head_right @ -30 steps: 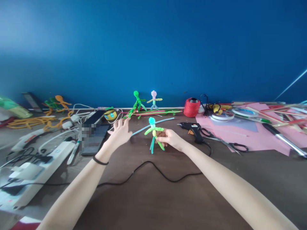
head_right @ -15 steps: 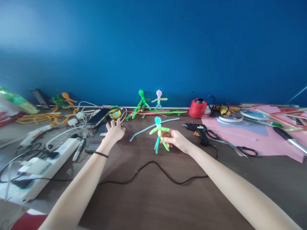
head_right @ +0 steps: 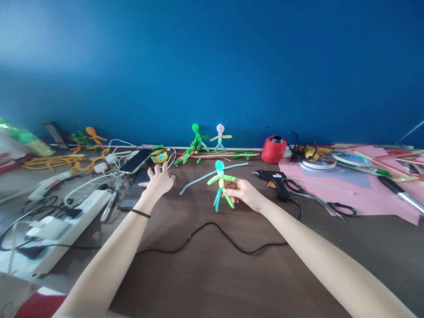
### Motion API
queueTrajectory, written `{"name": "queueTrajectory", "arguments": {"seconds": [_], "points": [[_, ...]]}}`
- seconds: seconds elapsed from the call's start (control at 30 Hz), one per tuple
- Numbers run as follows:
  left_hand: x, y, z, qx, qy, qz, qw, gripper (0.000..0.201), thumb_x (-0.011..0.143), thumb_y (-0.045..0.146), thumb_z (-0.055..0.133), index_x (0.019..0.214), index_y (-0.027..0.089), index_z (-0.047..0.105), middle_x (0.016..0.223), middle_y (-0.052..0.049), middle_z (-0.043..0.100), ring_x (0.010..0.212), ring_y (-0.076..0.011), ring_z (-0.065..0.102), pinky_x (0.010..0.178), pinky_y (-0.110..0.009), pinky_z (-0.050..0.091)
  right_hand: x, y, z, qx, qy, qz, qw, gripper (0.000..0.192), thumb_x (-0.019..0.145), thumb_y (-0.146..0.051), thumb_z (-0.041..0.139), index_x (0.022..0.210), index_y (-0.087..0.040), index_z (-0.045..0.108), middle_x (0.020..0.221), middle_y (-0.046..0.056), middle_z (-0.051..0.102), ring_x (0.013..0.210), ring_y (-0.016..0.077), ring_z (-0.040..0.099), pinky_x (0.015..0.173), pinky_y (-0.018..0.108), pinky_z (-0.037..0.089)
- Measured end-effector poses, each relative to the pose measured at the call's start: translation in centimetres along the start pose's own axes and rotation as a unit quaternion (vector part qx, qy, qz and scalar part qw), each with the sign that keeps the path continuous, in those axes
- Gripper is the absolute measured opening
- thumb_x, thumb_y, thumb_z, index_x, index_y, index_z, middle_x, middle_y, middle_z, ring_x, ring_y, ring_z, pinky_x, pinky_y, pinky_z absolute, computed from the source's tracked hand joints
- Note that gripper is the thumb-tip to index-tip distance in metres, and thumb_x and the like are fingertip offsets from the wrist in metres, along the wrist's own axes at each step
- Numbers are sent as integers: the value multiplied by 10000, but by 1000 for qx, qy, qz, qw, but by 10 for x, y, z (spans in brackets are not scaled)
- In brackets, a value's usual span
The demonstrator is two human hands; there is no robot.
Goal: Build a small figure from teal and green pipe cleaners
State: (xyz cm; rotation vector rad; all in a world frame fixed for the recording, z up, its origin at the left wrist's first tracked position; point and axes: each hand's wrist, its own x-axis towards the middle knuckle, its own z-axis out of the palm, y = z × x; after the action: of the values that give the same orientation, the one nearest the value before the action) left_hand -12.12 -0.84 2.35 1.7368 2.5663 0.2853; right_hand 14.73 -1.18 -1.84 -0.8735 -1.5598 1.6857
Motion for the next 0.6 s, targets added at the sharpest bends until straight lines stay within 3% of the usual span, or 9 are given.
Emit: {"name": "queueTrajectory", "arguments": {"seconds": [0.6], "points": [[-5,3,1,-8,5,36,999,628,786,322,347,1389,209,215,1407,-143,284,1301,-396,144,907,-708,241,-1,1,0,12,-1,-2,1000,248,717,-282,655,903,-151,558,716,16,616,432,40,448,398,185,304]]}}
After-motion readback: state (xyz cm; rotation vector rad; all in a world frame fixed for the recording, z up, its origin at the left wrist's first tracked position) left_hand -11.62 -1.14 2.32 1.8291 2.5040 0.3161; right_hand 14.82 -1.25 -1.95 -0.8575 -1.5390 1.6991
